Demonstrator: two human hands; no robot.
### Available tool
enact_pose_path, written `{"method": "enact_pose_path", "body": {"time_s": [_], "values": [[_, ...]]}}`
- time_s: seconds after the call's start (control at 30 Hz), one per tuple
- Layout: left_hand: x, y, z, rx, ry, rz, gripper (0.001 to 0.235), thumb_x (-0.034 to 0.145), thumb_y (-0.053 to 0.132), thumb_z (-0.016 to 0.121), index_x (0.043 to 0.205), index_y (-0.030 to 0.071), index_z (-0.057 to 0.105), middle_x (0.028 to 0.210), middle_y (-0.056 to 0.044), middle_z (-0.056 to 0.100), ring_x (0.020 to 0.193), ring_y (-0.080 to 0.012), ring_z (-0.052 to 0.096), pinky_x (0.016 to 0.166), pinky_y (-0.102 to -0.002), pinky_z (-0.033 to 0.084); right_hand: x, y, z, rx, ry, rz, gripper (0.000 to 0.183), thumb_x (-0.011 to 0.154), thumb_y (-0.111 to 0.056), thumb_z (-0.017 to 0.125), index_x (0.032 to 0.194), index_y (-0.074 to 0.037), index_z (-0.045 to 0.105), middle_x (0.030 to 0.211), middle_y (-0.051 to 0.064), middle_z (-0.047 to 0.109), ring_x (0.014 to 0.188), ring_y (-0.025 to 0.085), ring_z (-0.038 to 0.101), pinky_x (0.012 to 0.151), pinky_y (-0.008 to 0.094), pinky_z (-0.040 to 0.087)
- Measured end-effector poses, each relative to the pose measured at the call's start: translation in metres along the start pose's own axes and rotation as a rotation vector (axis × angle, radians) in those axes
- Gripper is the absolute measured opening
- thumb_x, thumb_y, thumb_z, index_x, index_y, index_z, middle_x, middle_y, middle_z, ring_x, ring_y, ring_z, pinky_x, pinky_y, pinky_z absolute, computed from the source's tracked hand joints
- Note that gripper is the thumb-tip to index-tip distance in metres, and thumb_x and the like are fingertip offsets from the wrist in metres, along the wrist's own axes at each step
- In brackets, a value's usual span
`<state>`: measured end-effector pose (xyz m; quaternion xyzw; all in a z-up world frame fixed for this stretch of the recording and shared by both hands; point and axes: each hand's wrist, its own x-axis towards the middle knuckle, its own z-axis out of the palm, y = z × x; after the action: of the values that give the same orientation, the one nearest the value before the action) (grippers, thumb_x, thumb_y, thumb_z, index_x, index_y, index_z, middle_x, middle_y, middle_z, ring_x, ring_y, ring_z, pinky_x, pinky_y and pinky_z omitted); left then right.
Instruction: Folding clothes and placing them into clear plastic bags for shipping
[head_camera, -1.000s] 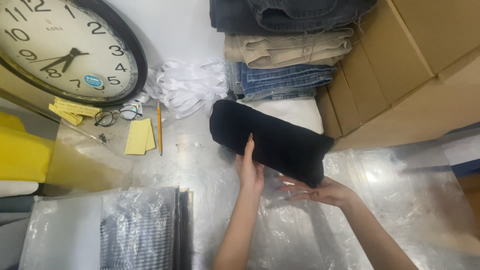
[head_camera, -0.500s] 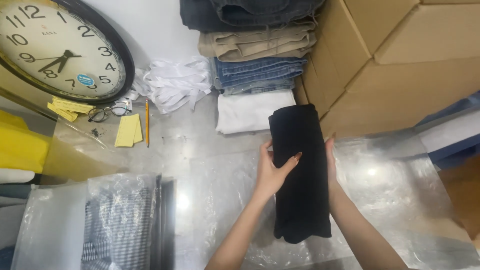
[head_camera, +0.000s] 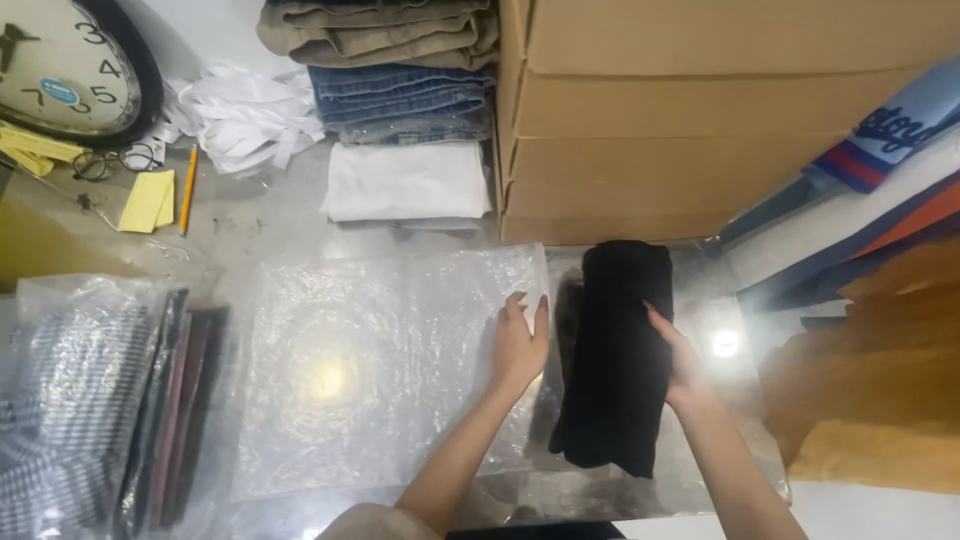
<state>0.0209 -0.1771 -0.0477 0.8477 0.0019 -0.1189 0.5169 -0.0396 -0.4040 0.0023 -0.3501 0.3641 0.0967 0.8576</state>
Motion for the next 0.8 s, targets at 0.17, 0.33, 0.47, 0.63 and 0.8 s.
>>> {"method": "enact_pose_path", "body": {"time_s": [0.17,0.33,0.47,0.63,0.8], "values": [[-0.027,0.004,0.044,0.407,0.037,-0.008,0.092,0.098,0.058,0.072,0.158,-0.001,0.037,0.139,-0.027,0.05,0.131,-0.0457,0.061,0.097,-0.054,0.064,0.054,-0.038,-0.126,0.018,0.065,-0.033,0.03,0.1,-0.046,0.078,0.12,-0.024,0.083,0.115,0.009,0.082,0.105,0.025,0.08,0.095,0.041,0.063],[-0.026,0.013,0.055,0.586,0.024,-0.067,0.101,0.096,0.048,0.078,0.169,0.002,0.024,0.141,-0.027,0.045,0.131,-0.0443,0.055,0.094,-0.058,0.064,0.054,-0.056,-0.134,0.025,0.068,-0.041,0.027,0.098,-0.043,0.079,0.121,-0.028,0.082,0.117,0.009,0.081,0.107,0.026,0.079,0.098,0.045,0.063],[-0.007,-0.026,0.07,0.593,0.277,0.042,0.074,0.106,0.038,0.063,0.16,-0.004,0.035,0.122,-0.024,0.052,0.109,-0.0423,0.067,0.077,-0.05,0.069,0.075,-0.057,-0.148,-0.065,0.051,-0.008,0.034,0.097,-0.044,0.079,0.129,-0.035,0.079,0.12,0.006,0.079,0.112,0.027,0.077,0.101,0.048,0.06],[-0.004,-0.027,0.07,0.621,0.276,0.032,0.06,0.111,0.028,0.052,0.158,-0.005,0.035,0.119,-0.021,0.054,0.104,-0.0397,0.069,0.074,-0.048,0.069,0.085,-0.057,-0.139,-0.136,0.032,0.042,0.034,0.096,-0.046,0.079,0.129,-0.037,0.079,0.119,0.005,0.079,0.111,0.025,0.076,0.101,0.046,0.06],[0.027,-0.051,0.091,0.853,0.292,0.136,0.084,0.099,0.058,0.064,0.151,-0.005,0.044,0.104,-0.015,0.055,0.083,-0.0335,0.073,0.062,-0.045,0.067,0.082,-0.051,-0.118,-0.229,0.021,0.095,0.039,0.095,-0.047,0.078,0.132,-0.035,0.078,0.12,0.008,0.077,0.112,0.027,0.074,0.102,0.05,0.057]]}}
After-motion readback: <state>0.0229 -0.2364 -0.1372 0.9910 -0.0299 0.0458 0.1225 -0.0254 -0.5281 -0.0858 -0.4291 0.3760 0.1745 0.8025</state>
